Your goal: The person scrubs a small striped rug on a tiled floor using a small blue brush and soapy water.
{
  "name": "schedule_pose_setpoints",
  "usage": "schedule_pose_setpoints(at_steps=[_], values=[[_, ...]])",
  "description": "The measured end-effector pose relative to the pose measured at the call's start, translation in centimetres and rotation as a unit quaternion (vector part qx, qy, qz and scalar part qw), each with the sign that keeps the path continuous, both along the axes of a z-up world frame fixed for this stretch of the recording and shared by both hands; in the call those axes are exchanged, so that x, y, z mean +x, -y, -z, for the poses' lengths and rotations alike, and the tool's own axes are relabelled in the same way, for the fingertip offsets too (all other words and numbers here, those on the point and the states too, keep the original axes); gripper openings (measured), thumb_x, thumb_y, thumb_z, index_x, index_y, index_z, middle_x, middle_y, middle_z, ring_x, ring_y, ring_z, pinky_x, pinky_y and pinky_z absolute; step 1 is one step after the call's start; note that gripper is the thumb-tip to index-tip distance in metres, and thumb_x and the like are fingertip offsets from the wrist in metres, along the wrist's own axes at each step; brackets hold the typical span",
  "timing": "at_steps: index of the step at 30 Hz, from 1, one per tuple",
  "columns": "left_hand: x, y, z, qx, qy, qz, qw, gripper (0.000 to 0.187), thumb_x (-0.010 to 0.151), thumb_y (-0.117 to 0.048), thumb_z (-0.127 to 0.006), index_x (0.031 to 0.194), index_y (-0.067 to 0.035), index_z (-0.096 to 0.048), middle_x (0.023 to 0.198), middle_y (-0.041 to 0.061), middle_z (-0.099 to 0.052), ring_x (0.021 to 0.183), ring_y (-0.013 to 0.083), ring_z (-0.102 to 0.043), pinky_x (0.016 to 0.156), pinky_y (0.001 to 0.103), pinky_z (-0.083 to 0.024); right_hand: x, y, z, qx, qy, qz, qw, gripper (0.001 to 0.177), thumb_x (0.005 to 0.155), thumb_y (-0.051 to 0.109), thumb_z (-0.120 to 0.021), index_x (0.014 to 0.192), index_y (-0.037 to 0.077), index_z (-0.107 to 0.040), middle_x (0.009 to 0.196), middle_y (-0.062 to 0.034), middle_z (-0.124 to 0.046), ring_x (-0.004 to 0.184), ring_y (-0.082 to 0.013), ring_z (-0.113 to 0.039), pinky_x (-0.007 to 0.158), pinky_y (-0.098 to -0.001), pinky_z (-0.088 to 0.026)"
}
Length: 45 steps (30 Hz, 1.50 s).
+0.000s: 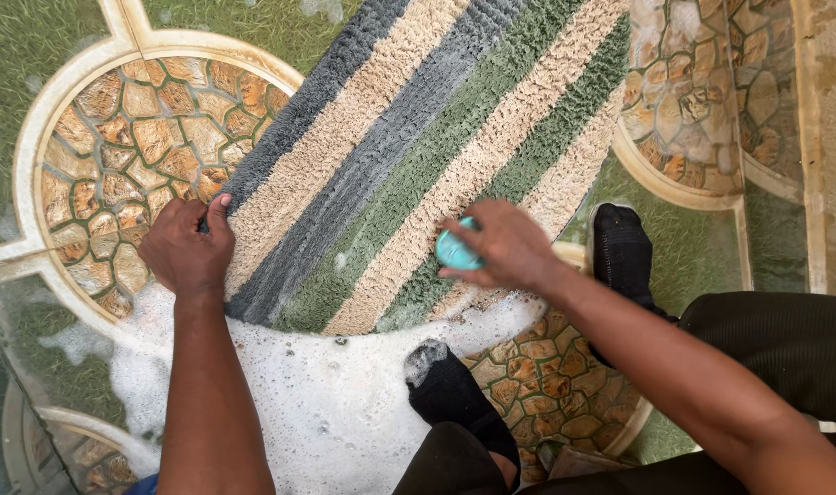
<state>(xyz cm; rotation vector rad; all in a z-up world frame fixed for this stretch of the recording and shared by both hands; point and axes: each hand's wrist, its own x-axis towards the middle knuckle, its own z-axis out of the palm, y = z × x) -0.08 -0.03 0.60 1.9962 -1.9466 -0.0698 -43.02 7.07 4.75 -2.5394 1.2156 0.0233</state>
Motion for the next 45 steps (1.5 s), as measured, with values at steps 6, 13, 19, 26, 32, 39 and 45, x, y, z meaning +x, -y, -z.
schedule_pose_setpoints(at_steps=[6,13,19,26,32,39,45], values=[[-0.4,-0.3,-0.3,-0.016,0.005,0.003,1.0,0.039,0.1,-0.039,-0.086,0.077,-0.01,-0.072,0.069,0.0,-0.058,0.056,0.0199,-0.052,0.052,0.038,-0.036,7.8,-4.0,-1.5,0.09,-0.036,-0.163,0.982,0.078,0.092,0.071,-0.05,0.141,0.01,-0.054,0.112,-0.0211,-0.063,0.103,-0.0316,-0.061,0.087,-0.0445,-0.055],[-0.2,-0.4,0.0,-0.031,-0.006,0.004,0.999,0.04,0.1,-0.04,-0.085,0.076,-0.01,-0.072,0.072,0.0,-0.06,0.058,0.0189,-0.054,0.052,0.037,-0.038,-1.2,2.5,-1.7,0.003,0.058,-0.097,0.994,0.056,0.086,0.056,-0.072,0.126,0.017,-0.068,0.097,-0.0121,-0.067,0.092,-0.0277,-0.065,0.081,-0.043,-0.059],[-0.1,0.1,-0.1,-0.019,0.026,-0.001,0.999,0.041,0.1,-0.041,-0.085,0.075,-0.011,-0.071,0.068,0.0,-0.059,0.056,0.0196,-0.053,0.05,0.037,-0.036,-5.9,5.6,-2.0,-0.012,-0.034,0.127,0.991,0.076,0.08,0.07,-0.071,0.132,0.014,-0.065,0.093,-0.0151,-0.065,0.082,-0.026,-0.061,0.066,-0.0396,-0.057],[-0.3,-0.3,-0.4,-0.009,0.006,-0.003,1.0,0.038,0.1,-0.039,-0.084,0.077,-0.011,-0.073,0.068,0.0,-0.059,0.054,0.0187,-0.052,0.05,0.037,-0.036,9.7,-6.1,-2.1,0.084,0.003,-0.072,0.994,0.084,0.089,0.073,-0.06,0.142,0.008,-0.056,0.104,-0.0207,-0.063,0.101,-0.0328,-0.06,0.086,-0.0457,-0.054],[-0.2,-0.2,-0.3,-0.012,0.008,0.001,1.0,0.04,0.1,-0.039,-0.084,0.075,-0.01,-0.072,0.07,0.0,-0.059,0.057,0.0198,-0.054,0.052,0.037,-0.037,1.1,1.3,-3.2,0.079,-0.042,0.17,0.981,0.085,0.084,0.069,-0.062,0.147,0.013,-0.05,0.098,-0.0178,-0.06,0.085,-0.026,-0.056,0.063,-0.0393,-0.055],[-0.4,-0.2,-0.6,-0.012,0.005,-0.004,1.0,0.039,0.099,-0.039,-0.086,0.077,-0.01,-0.072,0.068,0.001,-0.059,0.056,0.0209,-0.054,0.051,0.037,-0.038,-4.3,6.5,-2.9,0.045,0.007,0.437,0.898,0.082,0.09,0.065,-0.065,0.142,0.003,-0.051,0.098,-0.0158,-0.057,0.079,-0.0221,-0.057,0.061,-0.0354,-0.054],[0.0,-0.3,0.2,-0.012,0.001,0.005,1.0,0.038,0.099,-0.034,-0.085,0.074,-0.009,-0.072,0.073,0.0,-0.062,0.058,0.0194,-0.055,0.053,0.037,-0.037,8.9,-5.8,-1.0,0.178,0.028,0.199,0.963,0.067,0.098,0.067,-0.054,0.129,0.008,-0.049,0.088,-0.0124,-0.053,0.078,-0.0255,-0.051,0.063,-0.0395,-0.051]])
